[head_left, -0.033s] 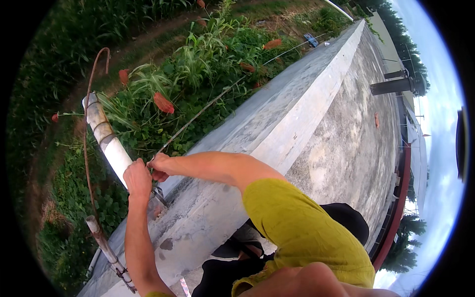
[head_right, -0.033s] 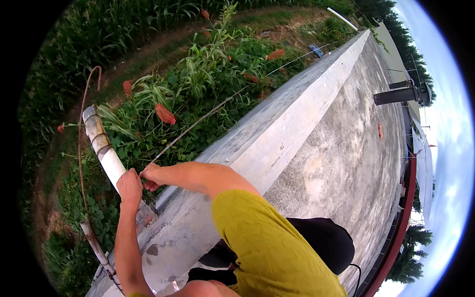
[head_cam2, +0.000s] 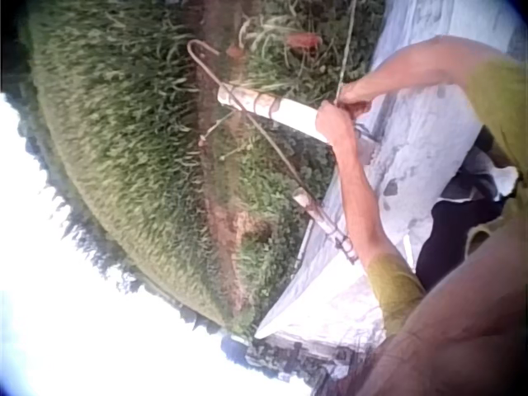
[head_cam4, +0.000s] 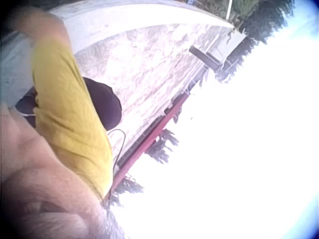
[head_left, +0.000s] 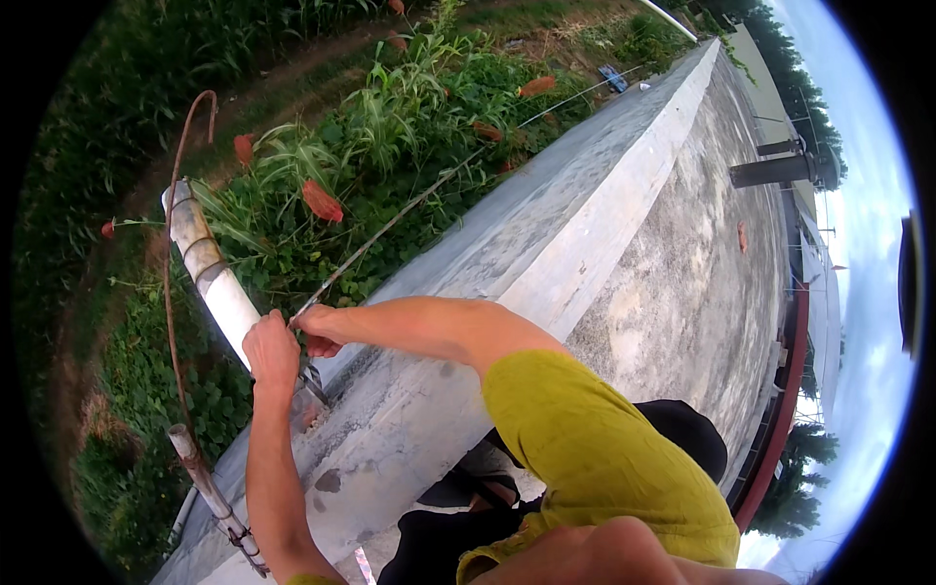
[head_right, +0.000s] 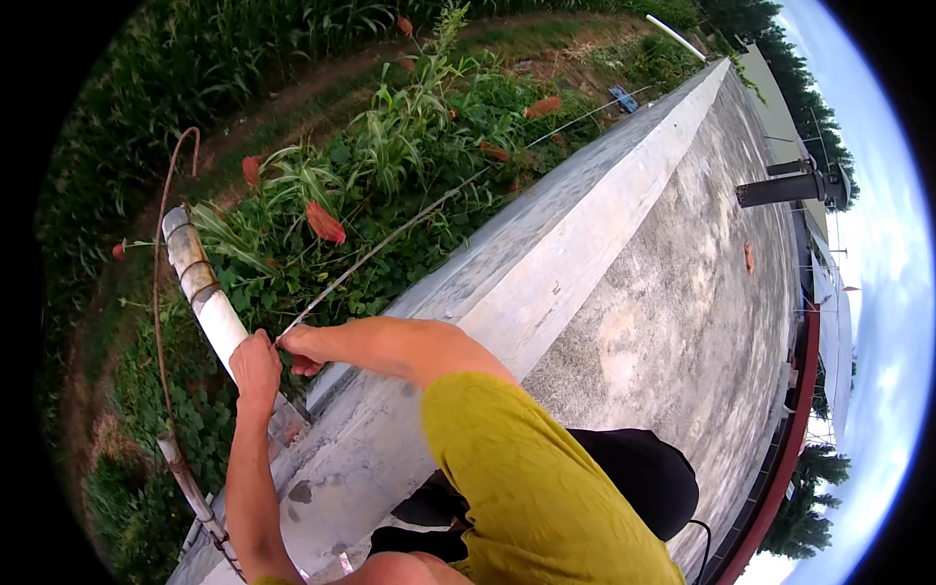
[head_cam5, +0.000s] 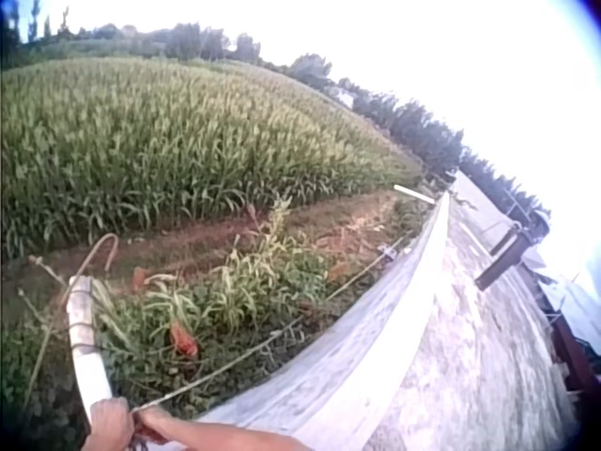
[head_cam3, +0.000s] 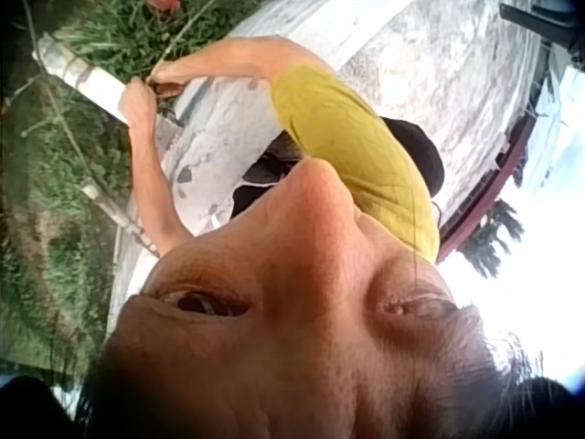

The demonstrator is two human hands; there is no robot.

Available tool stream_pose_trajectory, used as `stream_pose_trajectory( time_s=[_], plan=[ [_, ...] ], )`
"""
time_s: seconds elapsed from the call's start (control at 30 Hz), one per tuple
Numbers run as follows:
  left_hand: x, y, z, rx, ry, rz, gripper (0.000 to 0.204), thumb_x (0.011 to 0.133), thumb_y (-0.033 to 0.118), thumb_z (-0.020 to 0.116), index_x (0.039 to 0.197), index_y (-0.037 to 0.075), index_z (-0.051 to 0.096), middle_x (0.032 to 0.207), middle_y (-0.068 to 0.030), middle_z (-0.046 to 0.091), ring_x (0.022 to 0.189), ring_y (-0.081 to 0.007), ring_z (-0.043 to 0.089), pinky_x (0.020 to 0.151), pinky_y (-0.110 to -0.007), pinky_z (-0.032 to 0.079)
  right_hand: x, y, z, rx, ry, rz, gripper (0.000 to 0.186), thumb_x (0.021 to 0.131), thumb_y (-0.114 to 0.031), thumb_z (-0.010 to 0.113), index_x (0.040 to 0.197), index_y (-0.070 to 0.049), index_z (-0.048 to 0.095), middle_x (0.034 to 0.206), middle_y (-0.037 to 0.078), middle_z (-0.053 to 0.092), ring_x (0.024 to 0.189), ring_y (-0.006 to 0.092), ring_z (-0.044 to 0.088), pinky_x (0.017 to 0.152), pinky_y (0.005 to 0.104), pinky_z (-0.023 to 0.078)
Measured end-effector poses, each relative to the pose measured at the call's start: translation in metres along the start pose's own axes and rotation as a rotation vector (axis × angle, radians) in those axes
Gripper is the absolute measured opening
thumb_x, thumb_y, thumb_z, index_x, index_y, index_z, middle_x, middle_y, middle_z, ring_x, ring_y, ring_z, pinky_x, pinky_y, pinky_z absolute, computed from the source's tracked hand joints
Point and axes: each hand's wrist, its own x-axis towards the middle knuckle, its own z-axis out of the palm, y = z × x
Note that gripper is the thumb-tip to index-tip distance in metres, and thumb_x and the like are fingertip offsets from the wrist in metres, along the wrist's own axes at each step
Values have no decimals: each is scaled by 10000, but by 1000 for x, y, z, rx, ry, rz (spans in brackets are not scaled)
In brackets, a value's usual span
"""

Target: The person repairs a rooftop antenna structure by applying tape and securing wires to a metal pole.

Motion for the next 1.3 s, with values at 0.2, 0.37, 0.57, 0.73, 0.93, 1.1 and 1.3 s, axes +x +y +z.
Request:
stream_pose_trajectory(
  time_s=[0.2,0.37,0.57,0.73,0.93,1.1,1.3],
  plan=[
    [0,-3,4,-30,10,-2,57,821,53,606,815,-1,625,805,-191,667,766,-378,667,697,-469,522,-5,1,14,37,80,-151,316,955,-289,557,786,-58,689,667,93,662,486,187,578,445,338,452],
    [-1,-1,-1,-93,89,-23,34,799,35,611,787,6,623,796,-202,666,757,-392,662,691,-477,517,-3,-4,20,148,203,-230,226,894,-219,590,716,-96,656,697,39,664,543,160,585,503,332,452],
    [0,-4,-3,-163,78,-108,28,800,32,631,809,6,627,796,-206,672,769,-404,663,691,-480,514,-19,-6,24,399,-13,-189,206,958,-259,518,876,-131,657,833,-10,658,740,126,593,687,319,463],
    [-2,6,-29,-283,5,-130,80,836,34,584,887,9,641,857,-223,671,806,-413,659,705,-500,508,-12,-2,23,405,-43,-212,207,976,-267,491,881,-148,631,824,-20,646,758,121,596,713,327,460],
    [6,-7,-14,-151,-82,-59,132,828,21,641,958,2,635,888,-219,684,825,-395,668,704,-480,519,-1,0,19,364,-69,-237,203,978,-242,483,893,-142,638,833,-12,653,785,129,618,712,335,464],
    [0,-6,-22,-191,-28,-162,124,818,45,691,912,-22,647,826,-213,683,807,-384,678,714,-460,526,-20,-9,12,59,27,-196,163,918,-270,573,900,-122,639,836,19,661,794,164,633,719,364,479],
    [0,-5,-28,-279,-39,-205,134,834,90,703,890,-22,654,831,-214,686,830,-396,678,729,-467,520,-31,3,11,-579,507,-1040,255,692,-111,726,919,-72,616,850,98,661,795,302,632,721,414,504]
  ],
)
